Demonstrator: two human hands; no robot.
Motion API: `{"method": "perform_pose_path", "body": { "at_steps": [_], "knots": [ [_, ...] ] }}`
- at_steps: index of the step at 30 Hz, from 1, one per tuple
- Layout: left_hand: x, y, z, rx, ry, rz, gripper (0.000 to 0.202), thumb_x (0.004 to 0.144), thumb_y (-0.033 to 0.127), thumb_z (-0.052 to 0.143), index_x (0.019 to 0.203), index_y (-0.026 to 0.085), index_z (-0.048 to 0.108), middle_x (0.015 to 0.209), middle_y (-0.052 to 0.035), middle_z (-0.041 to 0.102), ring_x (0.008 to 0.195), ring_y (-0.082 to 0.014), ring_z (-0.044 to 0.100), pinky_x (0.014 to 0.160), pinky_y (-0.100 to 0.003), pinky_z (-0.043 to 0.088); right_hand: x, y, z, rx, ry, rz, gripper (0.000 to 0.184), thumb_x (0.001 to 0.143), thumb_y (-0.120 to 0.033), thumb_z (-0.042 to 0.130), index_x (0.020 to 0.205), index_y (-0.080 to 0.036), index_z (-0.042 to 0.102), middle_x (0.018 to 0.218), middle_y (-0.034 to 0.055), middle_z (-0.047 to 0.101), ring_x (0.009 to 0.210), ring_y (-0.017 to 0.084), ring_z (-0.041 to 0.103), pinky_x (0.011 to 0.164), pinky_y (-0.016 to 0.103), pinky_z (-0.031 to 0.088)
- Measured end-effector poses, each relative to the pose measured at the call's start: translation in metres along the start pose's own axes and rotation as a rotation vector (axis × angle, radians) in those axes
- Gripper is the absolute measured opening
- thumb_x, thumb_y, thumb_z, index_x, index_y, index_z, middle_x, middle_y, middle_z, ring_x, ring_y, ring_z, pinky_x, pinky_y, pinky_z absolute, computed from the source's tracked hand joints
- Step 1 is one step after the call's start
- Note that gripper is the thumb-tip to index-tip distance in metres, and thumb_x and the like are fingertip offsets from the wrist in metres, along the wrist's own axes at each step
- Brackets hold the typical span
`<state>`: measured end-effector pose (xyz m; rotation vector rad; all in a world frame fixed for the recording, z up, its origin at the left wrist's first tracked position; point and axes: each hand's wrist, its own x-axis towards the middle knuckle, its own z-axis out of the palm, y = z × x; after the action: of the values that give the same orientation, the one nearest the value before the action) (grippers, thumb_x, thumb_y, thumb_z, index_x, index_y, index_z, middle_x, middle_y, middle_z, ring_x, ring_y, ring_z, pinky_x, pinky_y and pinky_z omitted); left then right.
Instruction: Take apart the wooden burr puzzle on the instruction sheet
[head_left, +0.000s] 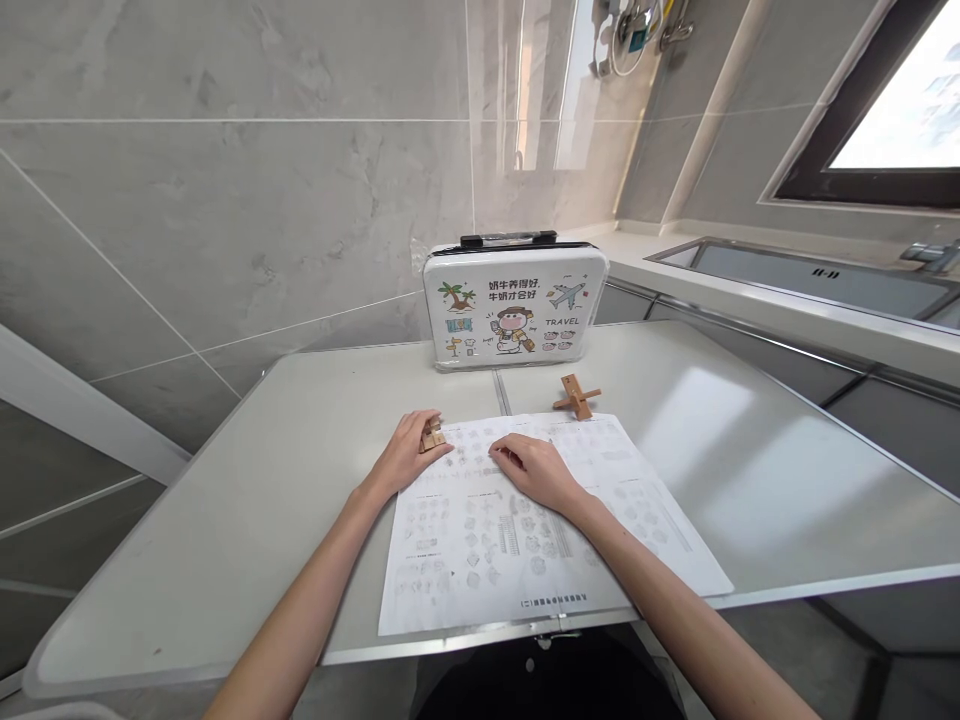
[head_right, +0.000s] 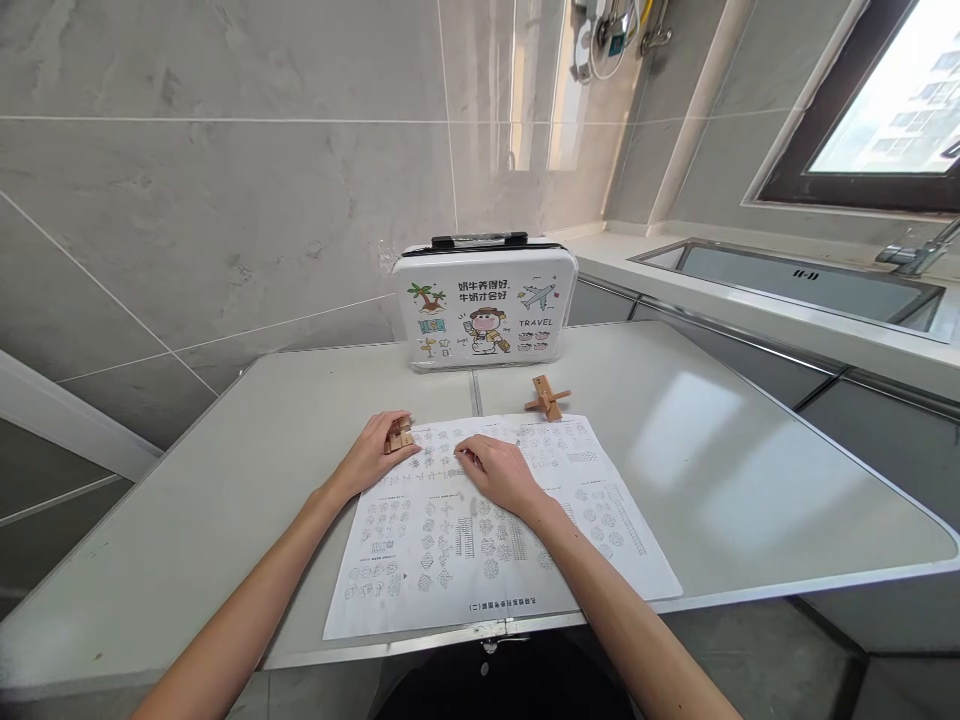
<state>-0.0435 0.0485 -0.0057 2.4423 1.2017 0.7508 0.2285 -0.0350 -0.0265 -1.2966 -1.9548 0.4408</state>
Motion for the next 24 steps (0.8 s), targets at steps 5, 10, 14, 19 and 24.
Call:
{"method": "perform_pose_path", "body": {
  "at_steps": [5,10,14,19,24],
  "knots": [
    [0.001,-0.005,-0.003,0.054,0.025,0.020,0.052,0.095,0.048,0.070,0.138,0.025,0.055,0.131,-0.0102,0.067,0.122,-0.0294,0.062,0.102,-0.045,0.053,0.001,0.000,0.000,0.001,-0.002,0.006,0.023,0.106,-0.029,0.050,0.099,-0.025,0.072,0.096,0.0035,0.078,0.085,0.020,0.071,0.076,0.032,0.050],
    [-0.001,0.011,-0.005,0.133,0.062,0.103,0.058,0.095,0.046,0.070,0.145,0.026,0.049,0.146,-0.0126,0.059,0.137,-0.0324,0.053,0.113,-0.051,0.047,0.002,-0.002,-0.002,0.021,0.001,0.027,0.024,0.106,-0.032,0.050,0.099,-0.025,0.072,0.094,0.0036,0.077,0.083,0.021,0.070,0.075,0.032,0.049],
    [-0.004,0.034,-0.004,0.126,0.088,0.171,0.051,0.099,0.039,0.065,0.146,0.028,0.051,0.146,-0.0118,0.058,0.136,-0.0315,0.054,0.111,-0.050,0.049,0.006,-0.002,-0.003,0.178,0.090,0.122,0.027,0.104,-0.041,0.053,0.094,-0.024,0.072,0.083,0.0028,0.074,0.075,0.020,0.066,0.070,0.033,0.049],
    [-0.008,0.056,0.005,0.128,0.039,0.282,0.026,0.100,0.032,0.062,0.125,0.027,0.065,0.122,-0.0090,0.069,0.116,-0.0279,0.064,0.105,-0.048,0.051,0.014,0.011,-0.010,0.813,0.253,0.448,0.042,0.094,-0.064,0.064,0.093,-0.022,0.069,0.070,-0.0013,0.063,0.051,0.012,0.050,0.045,0.026,0.040],
    [-0.011,0.064,0.012,0.114,0.021,0.348,0.012,0.100,0.027,0.061,0.109,0.026,0.069,0.111,-0.0070,0.070,0.103,-0.0244,0.066,0.094,-0.042,0.052,0.019,0.040,-0.025,1.417,0.483,0.575,0.036,0.091,-0.057,0.074,0.096,-0.022,0.064,0.072,-0.0032,0.059,0.046,0.007,0.043,0.035,0.020,0.039]
  ]
}}
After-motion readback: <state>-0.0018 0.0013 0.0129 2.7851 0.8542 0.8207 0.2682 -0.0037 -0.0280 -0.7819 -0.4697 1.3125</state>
